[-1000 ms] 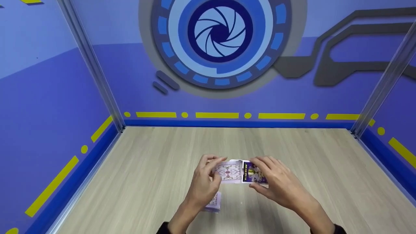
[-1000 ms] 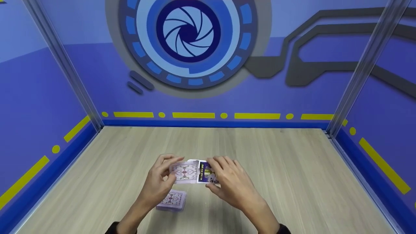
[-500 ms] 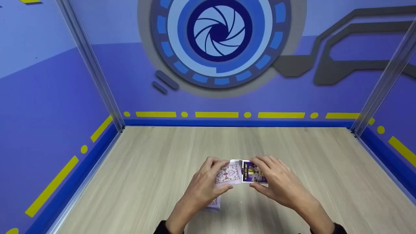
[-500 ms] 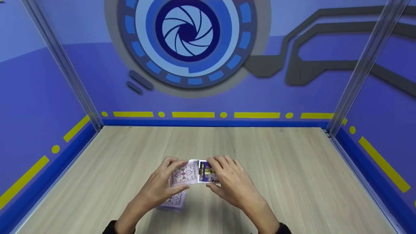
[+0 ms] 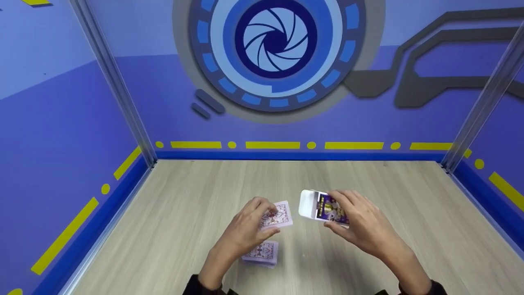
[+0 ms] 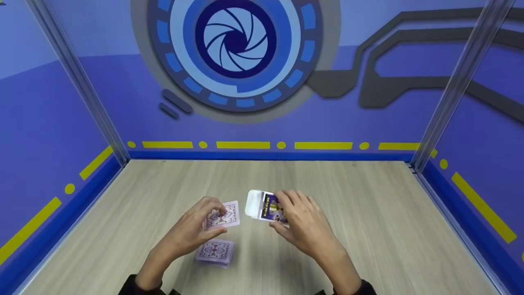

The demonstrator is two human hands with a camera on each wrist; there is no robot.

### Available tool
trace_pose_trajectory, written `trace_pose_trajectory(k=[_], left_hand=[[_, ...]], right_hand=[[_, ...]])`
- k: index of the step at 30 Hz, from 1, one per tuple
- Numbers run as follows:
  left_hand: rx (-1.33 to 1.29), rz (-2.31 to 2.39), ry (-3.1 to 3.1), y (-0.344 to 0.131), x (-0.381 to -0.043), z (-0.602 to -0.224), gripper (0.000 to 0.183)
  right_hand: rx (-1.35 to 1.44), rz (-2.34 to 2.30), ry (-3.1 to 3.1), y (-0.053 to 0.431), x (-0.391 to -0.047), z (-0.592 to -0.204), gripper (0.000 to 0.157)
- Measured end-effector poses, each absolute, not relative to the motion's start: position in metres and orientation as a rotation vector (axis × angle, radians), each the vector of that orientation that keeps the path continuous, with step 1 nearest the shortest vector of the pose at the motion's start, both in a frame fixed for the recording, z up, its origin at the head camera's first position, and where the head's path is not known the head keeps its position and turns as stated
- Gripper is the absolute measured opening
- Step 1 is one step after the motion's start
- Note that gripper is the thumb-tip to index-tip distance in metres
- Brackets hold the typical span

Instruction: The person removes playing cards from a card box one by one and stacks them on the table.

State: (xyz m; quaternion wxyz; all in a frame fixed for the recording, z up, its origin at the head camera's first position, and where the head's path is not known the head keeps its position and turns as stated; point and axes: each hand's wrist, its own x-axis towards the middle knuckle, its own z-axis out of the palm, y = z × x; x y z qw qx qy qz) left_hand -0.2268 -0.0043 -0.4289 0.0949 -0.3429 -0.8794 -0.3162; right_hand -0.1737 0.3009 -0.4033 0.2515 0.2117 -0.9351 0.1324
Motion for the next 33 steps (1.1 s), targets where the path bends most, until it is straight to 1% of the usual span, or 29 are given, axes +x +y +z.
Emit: trace_pose_trajectory(k=[5,12,21,33], left_hand=[[-1.022,-0.924,-2.71,-0.013,-0.233,-0.434,0.031],[-1.096,-0.862,-2.83,-0.024,-0.238,-0.442,0.026],[-1.096,-0.838,-3.068,-0.028,-0.237,-0.451,0.029],[-1.057,-0.562,-3.169,-0.017,-0.231,-0.46,0.032]], right_hand=[[0.545,0.385,-2.53,0.308,-0.173,-0.4,0.069],[0.556,0.38,-2.486,0.311,-0.173,-0.399,0.069],[0.535,0.377,-2.522,0.31,-0.173,-0.399,0.07],[0.543,0.377,-2.522,0.31,-0.173,-0.398,0.069]])
